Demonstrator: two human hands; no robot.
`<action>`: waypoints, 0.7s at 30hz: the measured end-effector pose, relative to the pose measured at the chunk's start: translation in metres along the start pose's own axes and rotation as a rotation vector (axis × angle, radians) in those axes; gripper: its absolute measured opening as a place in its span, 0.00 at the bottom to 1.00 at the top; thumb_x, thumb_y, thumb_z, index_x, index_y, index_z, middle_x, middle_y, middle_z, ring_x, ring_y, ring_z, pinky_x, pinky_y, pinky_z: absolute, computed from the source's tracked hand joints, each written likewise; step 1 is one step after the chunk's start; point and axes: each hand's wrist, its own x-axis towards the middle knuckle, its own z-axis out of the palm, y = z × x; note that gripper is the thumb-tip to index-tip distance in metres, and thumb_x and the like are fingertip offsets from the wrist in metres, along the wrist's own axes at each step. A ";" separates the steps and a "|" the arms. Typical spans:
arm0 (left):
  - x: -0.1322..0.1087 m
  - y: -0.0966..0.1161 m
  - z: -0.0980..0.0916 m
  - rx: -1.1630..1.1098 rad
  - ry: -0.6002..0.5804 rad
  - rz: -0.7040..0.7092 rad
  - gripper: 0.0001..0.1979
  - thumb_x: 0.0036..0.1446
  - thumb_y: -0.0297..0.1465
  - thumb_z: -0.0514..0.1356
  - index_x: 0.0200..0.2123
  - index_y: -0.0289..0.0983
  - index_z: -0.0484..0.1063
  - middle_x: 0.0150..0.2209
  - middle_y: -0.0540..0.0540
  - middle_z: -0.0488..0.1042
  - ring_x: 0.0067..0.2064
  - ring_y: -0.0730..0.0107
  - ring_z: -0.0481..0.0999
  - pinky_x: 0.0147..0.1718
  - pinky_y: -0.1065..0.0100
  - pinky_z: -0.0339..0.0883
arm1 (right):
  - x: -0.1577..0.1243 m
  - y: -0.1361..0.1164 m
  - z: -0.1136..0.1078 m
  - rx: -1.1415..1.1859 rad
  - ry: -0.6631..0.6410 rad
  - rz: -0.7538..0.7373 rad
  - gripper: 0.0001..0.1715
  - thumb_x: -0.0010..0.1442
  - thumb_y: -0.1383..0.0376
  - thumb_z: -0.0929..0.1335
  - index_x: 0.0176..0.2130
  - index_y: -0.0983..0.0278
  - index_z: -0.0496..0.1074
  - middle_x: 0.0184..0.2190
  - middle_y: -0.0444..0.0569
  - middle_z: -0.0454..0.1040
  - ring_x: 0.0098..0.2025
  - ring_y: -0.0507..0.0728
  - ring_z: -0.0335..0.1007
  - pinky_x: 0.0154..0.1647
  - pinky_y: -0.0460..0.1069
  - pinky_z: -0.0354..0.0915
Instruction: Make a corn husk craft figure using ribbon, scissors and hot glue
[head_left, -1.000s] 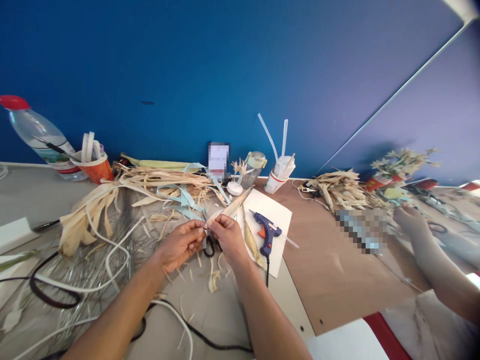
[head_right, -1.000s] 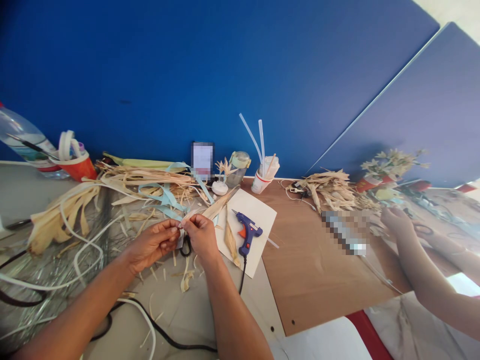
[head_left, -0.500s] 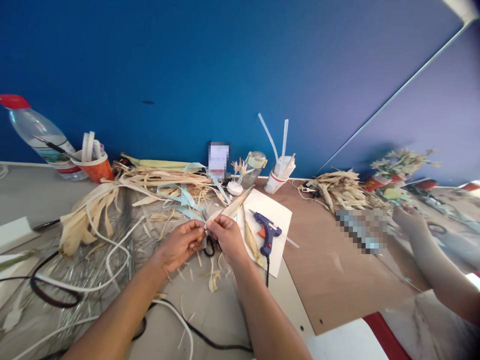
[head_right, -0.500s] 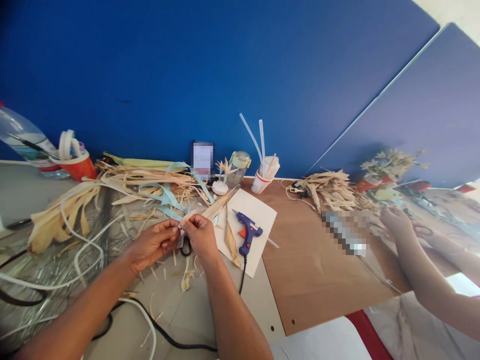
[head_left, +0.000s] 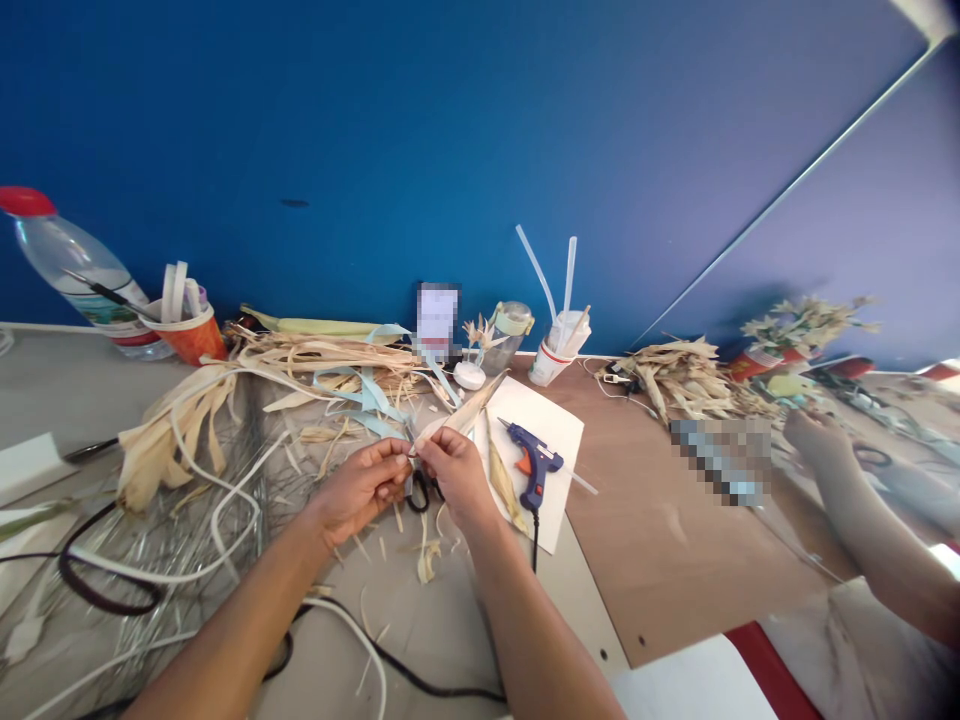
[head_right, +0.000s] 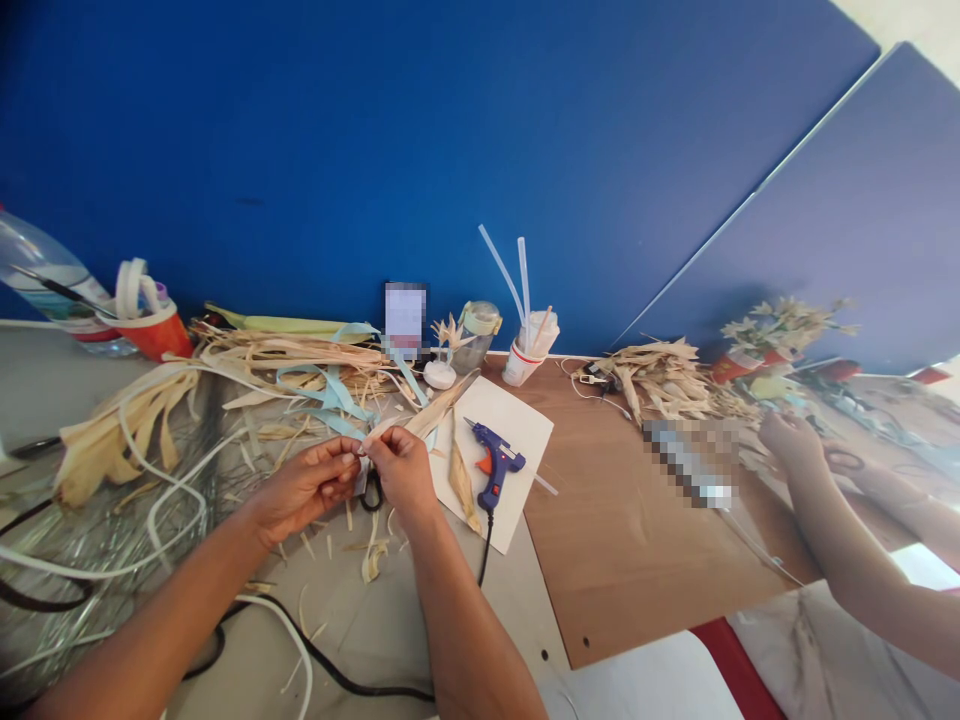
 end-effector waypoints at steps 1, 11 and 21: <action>0.000 0.000 0.000 0.005 0.005 0.002 0.10 0.46 0.30 0.67 0.31 0.33 0.70 0.19 0.54 0.63 0.18 0.85 0.55 0.18 0.79 0.49 | 0.000 0.001 0.000 -0.020 0.003 -0.005 0.12 0.47 0.61 0.69 0.20 0.63 0.63 0.13 0.37 0.59 0.17 0.46 0.49 0.19 0.43 0.47; 0.001 -0.002 0.003 0.064 0.060 0.036 0.10 0.47 0.32 0.66 0.27 0.33 0.68 0.18 0.55 0.61 0.18 0.85 0.53 0.18 0.78 0.49 | -0.001 0.001 0.003 -0.005 0.013 -0.004 0.11 0.47 0.62 0.69 0.21 0.63 0.63 0.14 0.36 0.58 0.17 0.46 0.49 0.19 0.43 0.47; 0.002 -0.001 0.007 0.124 0.192 0.120 0.12 0.44 0.32 0.66 0.27 0.34 0.67 0.19 0.56 0.62 0.18 0.83 0.55 0.18 0.77 0.48 | -0.004 -0.012 -0.001 -0.015 0.257 -0.192 0.07 0.51 0.62 0.66 0.31 0.64 0.69 0.24 0.42 0.67 0.25 0.50 0.58 0.28 0.45 0.58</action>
